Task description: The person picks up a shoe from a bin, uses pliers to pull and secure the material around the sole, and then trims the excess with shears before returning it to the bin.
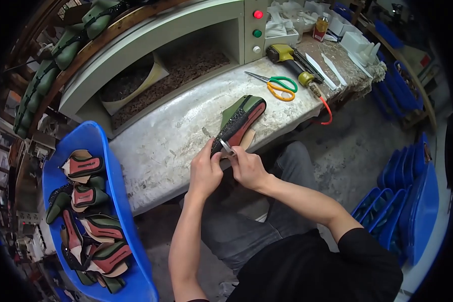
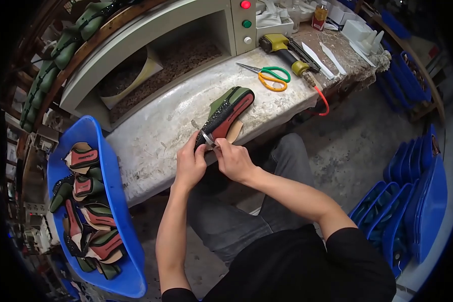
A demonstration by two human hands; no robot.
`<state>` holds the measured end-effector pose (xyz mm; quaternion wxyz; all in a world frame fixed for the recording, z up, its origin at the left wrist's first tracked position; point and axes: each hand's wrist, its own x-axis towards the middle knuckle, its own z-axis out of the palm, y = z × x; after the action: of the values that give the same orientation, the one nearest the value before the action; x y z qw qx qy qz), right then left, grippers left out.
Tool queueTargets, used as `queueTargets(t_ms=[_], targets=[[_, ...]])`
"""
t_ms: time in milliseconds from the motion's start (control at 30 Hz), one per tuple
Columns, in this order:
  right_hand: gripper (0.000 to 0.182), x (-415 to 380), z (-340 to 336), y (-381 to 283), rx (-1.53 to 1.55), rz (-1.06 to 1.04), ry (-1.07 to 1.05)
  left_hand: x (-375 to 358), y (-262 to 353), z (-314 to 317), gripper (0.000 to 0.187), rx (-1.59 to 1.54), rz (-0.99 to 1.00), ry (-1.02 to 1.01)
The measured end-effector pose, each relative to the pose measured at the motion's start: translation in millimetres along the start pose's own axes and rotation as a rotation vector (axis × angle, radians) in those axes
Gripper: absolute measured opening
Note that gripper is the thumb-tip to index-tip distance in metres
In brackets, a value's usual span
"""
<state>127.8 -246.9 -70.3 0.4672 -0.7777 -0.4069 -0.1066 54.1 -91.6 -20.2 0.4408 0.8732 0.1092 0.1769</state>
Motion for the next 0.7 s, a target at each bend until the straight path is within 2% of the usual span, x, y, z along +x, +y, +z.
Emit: queueTargets(t_ms=[33,233,367,533,700], targets=[[0.031,3.7,0.8,0.6,0.004,0.008,-0.004,3.1,2.8,-2.9,0.045,-0.005,-0.031,-0.015],[0.026,3.6,1.1,4.5,0.011,0.044,0.06,1.9,-7.0,6.1,0.043,0.039,0.093,0.034],[0.02,5.6,-4.6,-2.9,0.137,-0.006,0.218,6.0,-5.8,14.4,0.043,0.165,0.149,0.103],[0.014,15.4,-17.6,-13.0,0.239,0.171,0.122,6.2,-4.2,13.6,0.043,0.162,0.126,0.081],[0.012,16.4,-21.9,6.2,0.307,0.203,0.055,5.7,6.0,6.2,0.044,0.138,0.056,0.007]])
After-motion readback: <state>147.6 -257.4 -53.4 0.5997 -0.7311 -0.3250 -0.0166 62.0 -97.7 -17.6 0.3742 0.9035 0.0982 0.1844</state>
